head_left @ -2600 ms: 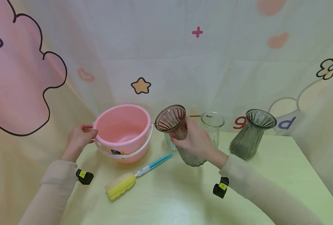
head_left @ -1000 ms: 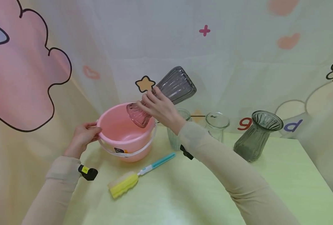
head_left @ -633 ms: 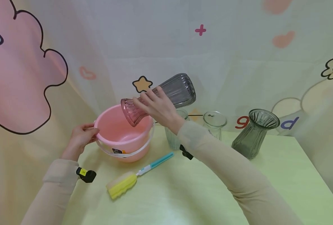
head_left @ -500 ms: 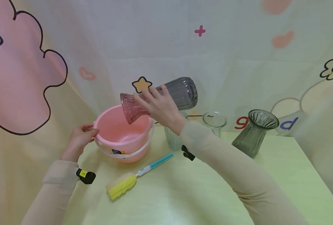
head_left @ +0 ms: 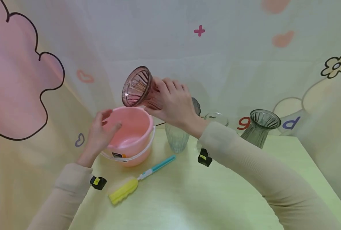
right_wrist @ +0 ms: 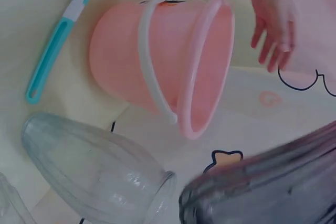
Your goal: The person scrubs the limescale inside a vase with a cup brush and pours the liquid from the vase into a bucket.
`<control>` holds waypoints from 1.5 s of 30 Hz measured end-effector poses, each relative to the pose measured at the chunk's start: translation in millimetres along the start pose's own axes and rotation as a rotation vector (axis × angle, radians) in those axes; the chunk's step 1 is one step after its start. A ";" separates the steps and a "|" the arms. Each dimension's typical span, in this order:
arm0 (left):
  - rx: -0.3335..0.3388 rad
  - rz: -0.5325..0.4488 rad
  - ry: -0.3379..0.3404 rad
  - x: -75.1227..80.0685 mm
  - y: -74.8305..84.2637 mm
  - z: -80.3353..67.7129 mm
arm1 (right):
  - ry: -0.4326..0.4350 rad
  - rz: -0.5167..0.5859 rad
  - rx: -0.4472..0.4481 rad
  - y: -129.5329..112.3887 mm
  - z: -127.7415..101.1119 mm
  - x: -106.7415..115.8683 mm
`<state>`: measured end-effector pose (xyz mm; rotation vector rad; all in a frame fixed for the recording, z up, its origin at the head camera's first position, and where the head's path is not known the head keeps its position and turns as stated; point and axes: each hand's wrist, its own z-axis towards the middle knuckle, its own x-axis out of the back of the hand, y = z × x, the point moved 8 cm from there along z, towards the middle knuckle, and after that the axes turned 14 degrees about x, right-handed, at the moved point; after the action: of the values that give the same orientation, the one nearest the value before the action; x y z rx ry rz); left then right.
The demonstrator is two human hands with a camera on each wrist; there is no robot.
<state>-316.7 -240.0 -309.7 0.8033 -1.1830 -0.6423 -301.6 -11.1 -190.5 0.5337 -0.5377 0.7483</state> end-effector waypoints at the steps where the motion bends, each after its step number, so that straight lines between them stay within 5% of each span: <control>1: -0.066 -0.027 -0.044 -9.2 11.4 -3.8 | -0.004 0.030 -0.008 1.0 -3.0 0.1; 5: -0.237 -0.106 -0.221 -45.5 49.7 -25.4 | -0.003 0.152 -0.044 3.2 -18.1 -0.4; 9: -0.282 -0.163 -0.357 -71.2 81.7 -50.3 | 0.005 0.251 -0.067 1.4 -37.1 -2.6; 14: -0.321 -0.183 -0.429 -90.7 109.7 -74.5 | -0.016 0.405 -0.109 -3.8 -63.8 -11.6; 22: -0.351 -0.288 -0.488 -134.2 93.0 -83.5 | -0.027 0.665 -0.314 1.6 -119.1 -31.0; 27: -0.302 -0.259 -0.503 -173.3 64.5 -82.0 | -0.064 0.739 -0.405 5.4 -156.8 -40.7; 31: -0.285 -0.245 -0.520 -197.7 59.2 -85.7 | -0.076 0.793 -0.459 10.5 -183.9 -43.0; 37: -0.244 -0.246 -0.587 -233.2 66.0 -96.4 | -0.132 0.828 -0.555 21.3 -220.3 -35.8; 45: -0.293 -0.194 -0.641 -296.3 72.6 -103.8 | -0.167 0.711 -0.640 47.6 -273.7 -18.6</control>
<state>-293.4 58.2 -429.4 0.4710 -1.5446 -1.2645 -277.4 179.3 -392.3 -0.2201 -1.0979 1.1382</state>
